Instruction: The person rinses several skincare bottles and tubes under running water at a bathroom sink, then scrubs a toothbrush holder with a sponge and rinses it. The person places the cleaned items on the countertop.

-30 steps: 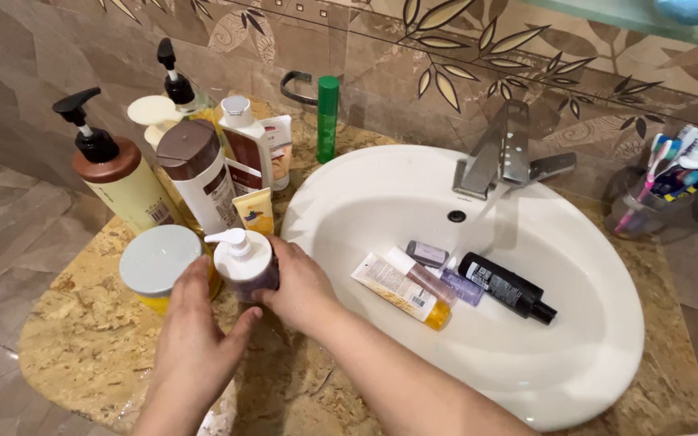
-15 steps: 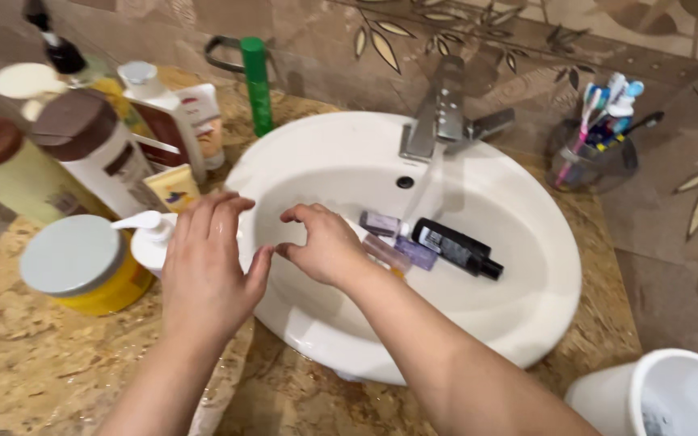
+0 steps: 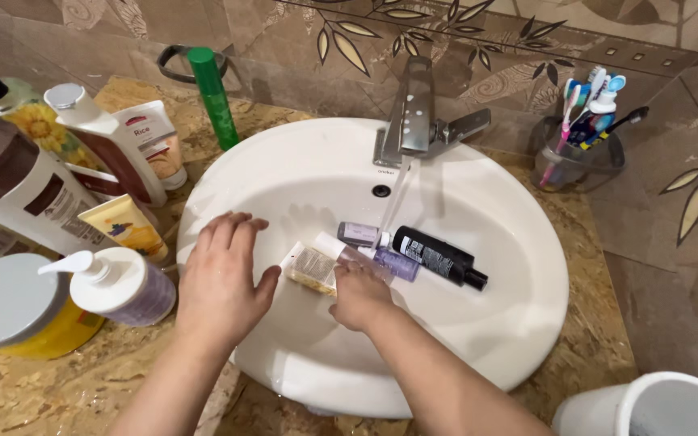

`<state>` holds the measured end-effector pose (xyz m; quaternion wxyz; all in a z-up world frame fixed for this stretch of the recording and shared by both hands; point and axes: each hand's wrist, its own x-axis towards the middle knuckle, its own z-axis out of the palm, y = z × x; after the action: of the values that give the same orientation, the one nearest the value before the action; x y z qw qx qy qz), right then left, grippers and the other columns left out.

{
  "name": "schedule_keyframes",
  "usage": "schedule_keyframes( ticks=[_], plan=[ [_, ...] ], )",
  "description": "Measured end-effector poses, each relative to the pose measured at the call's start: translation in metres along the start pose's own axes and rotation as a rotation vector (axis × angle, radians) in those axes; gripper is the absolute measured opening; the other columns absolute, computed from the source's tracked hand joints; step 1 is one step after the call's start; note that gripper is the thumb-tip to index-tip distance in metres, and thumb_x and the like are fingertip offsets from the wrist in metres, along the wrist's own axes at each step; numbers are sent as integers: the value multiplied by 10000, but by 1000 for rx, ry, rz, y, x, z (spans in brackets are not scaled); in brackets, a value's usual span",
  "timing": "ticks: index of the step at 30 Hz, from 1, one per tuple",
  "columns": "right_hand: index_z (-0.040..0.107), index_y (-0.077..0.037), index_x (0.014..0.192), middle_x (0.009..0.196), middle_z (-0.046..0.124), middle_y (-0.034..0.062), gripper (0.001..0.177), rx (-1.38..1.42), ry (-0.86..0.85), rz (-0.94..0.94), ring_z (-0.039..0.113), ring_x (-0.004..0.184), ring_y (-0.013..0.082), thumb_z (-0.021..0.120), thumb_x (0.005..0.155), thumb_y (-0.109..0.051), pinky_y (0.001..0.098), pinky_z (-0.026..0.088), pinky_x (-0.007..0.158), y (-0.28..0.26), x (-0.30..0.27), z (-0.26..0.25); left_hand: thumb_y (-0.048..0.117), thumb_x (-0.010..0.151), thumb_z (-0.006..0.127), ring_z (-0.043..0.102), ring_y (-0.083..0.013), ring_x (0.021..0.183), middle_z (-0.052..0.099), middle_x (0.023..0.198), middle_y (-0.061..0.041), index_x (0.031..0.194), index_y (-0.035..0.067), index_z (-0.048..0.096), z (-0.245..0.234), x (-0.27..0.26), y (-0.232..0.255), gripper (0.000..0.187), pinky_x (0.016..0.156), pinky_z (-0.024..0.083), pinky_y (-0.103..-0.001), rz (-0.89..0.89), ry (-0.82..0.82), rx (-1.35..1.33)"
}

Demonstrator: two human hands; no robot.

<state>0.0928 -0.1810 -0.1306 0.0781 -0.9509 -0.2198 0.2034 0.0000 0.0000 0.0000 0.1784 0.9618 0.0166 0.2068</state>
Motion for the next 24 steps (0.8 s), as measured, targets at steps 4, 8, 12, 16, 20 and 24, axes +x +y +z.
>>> schedule_keyframes(
  ticks=[4,8,12,16,20,24],
  plan=[
    [408,-41,1483,1449,468,153,866,-81,10,19,457,1373,324,836,757,-243,456,428,1093,6,3,8,188,686,820,510,-353,1263,574,1316,-150,1234,74,590,13,1,3,605,1028,443,-466,-50,-58,-18],
    [536,-68,1426,1390,545,140,665,-214,192,-35,503,1345,324,777,813,-156,475,452,1072,14,5,26,192,699,814,511,-348,1260,566,1340,-141,1245,82,584,25,1,6,602,1021,445,-457,-74,-124,-47],
    [598,-73,1361,1469,535,155,794,15,225,-84,545,1246,327,806,601,-167,402,439,1044,18,-2,1,203,715,810,500,-340,1265,549,1354,-133,1322,105,571,40,9,7,660,1037,439,-442,-121,-247,-67],
    [678,-109,1306,1193,739,130,476,684,-83,324,698,1097,264,635,877,-309,376,523,974,28,10,-16,221,738,805,471,-336,1299,520,1439,-124,1377,108,524,63,24,10,706,1046,424,-439,-225,-336,-129],
    [663,-36,1283,1119,776,107,481,1439,50,150,748,996,225,608,825,-171,351,577,891,73,38,0,261,760,813,512,-362,1284,532,1404,-203,1426,35,458,104,45,17,788,1058,432,-439,-304,-306,-296],
    [639,-14,1246,1085,729,107,413,1696,37,198,727,966,228,601,951,-300,391,578,857,100,44,-8,342,835,791,631,-331,1198,584,1332,-267,1439,-33,408,143,73,43,807,997,528,-401,-499,-325,-700]
  ],
)
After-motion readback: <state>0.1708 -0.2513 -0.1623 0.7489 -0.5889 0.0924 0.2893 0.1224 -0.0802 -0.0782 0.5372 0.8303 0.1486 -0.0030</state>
